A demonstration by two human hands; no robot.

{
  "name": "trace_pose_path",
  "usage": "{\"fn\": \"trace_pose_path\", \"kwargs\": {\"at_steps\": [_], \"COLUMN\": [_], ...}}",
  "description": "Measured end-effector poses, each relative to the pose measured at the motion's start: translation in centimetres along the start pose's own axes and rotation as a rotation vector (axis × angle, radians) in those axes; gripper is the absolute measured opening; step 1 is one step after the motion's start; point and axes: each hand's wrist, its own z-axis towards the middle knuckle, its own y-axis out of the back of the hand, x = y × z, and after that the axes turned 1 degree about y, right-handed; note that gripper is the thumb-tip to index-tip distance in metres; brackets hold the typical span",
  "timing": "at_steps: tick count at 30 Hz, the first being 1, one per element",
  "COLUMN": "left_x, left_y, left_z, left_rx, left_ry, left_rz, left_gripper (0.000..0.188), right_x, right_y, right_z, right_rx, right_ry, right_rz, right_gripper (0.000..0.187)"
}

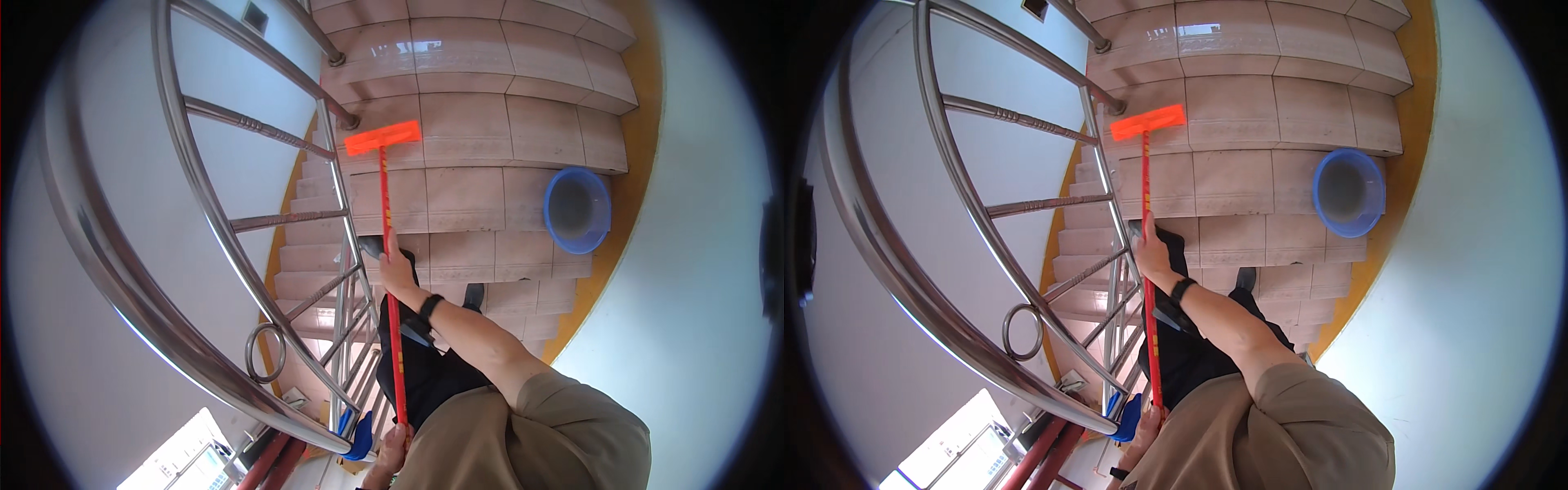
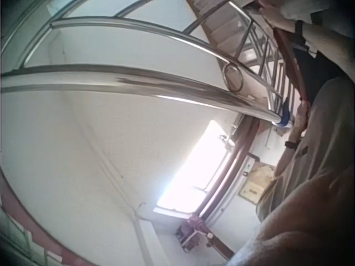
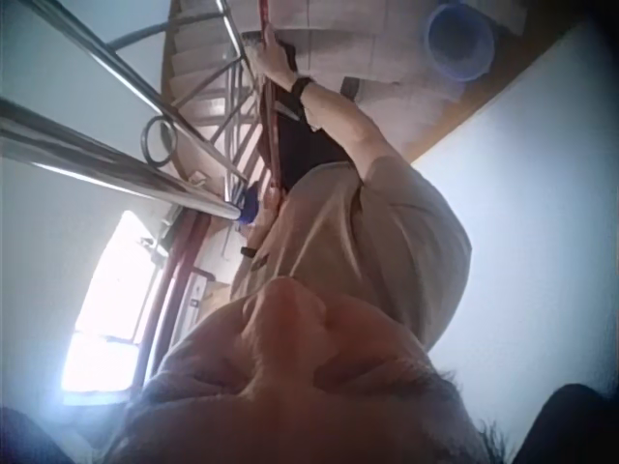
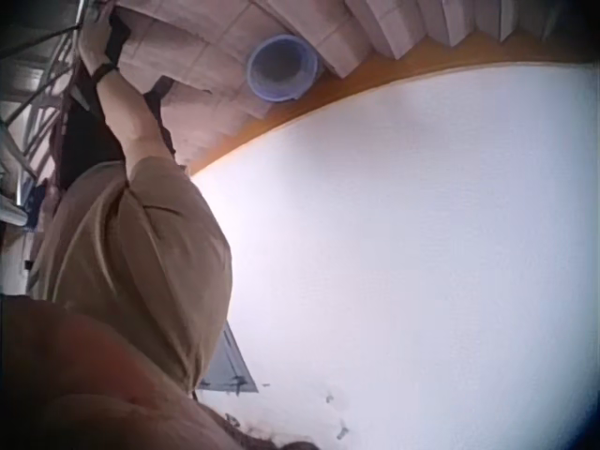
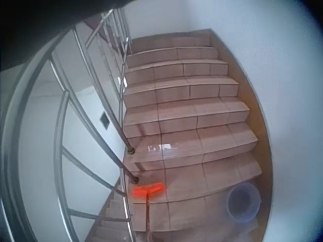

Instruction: Mopping a tiled staircase using a flat mop and water from a bucket.

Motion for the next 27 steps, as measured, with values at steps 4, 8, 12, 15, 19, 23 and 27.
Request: {"fn": "trace_pose_path", "kwargs": {"at_steps": [4,8,12,15,19,23,27], "left_x": [3.1,0.8,-0.1,-0.3,3.5,0.3,-1.6], "left_y": [0.8,2.7,3.6,2.4,2.6,4.3,6.4], "left_z": [-2.1,-2.5,-2.0,-2.4,-2.0,-2.7,-2.2], "left_rx": [-0.137,0.031,0.102,0.054,-0.018,0.077,0.153], "left_ry": [-0.091,0.155,0.194,0.131,-0.040,0.155,0.206], "left_rz": [0.176,-0.225,-0.460,-0.152,0.083,-0.249,-0.367], "left_gripper": [0.052,0.049,0.042,0.044,0.047,0.049,0.051], "right_x": [1.4,3.3,3.7,2.1,0.3,2.8,2.7], "right_y": [0.7,-2.2,-4.1,-0.9,0.8,-2.3,-4.8], "right_z": [-3.0,-1.6,-0.5,-1.7,-2.6,-1.8,0.4], "right_rx": [0.079,0.091,0.119,0.007,-0.009,-0.006,-0.070], "right_ry": [-0.187,-0.131,-0.107,-0.114,-0.138,-0.095,-0.014], "right_rz": [0.056,-0.010,0.001,0.037,0.061,0.025,-0.005], "right_gripper": [0.076,0.077,0.076,0.075,0.077,0.076,0.076]}}
